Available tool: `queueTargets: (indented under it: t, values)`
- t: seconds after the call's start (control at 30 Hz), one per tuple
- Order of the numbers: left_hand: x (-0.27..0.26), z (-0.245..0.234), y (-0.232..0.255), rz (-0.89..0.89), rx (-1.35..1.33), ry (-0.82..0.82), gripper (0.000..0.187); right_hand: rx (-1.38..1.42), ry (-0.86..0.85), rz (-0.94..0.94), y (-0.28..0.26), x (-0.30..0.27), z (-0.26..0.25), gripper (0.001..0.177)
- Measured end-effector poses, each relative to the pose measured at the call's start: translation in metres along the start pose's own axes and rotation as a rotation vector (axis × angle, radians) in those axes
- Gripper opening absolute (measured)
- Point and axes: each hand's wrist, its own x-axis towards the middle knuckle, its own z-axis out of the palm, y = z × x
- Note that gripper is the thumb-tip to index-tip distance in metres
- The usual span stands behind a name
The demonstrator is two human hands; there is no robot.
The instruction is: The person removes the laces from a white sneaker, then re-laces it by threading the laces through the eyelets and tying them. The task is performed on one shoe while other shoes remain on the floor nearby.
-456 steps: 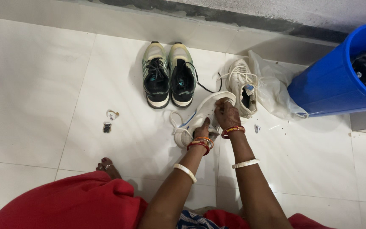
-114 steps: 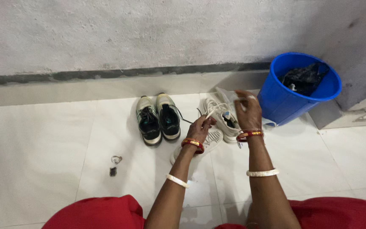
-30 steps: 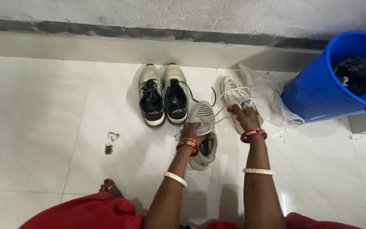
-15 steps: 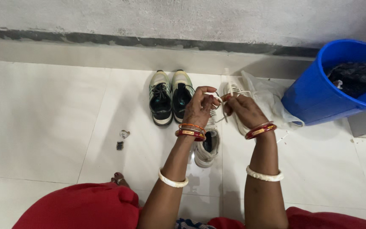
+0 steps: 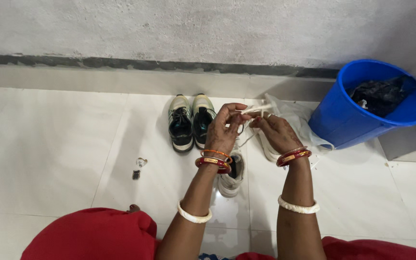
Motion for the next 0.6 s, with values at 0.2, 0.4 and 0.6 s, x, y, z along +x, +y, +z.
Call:
queueTargets:
  t: [0.2, 0.4, 0.6]
  values:
    - [-0.001, 0.008, -0.009, -0.051, 0.022, 0.019, 0.029, 0.094, -0.017, -0.015, -0.013, -0.007, 0.006, 0.034]
    - [0.004, 0.011, -0.06, -0.184, 0.211, 0.013, 0.03, 0.269, -0.001, -0.008, -0.004, -0.001, 0.01, 0.035]
    - [0.003, 0.019, -0.124, -0.074, 0.475, -0.15, 0.039, 0.566, -0.093, -0.184, 0.016, 0.009, 0.027, 0.035]
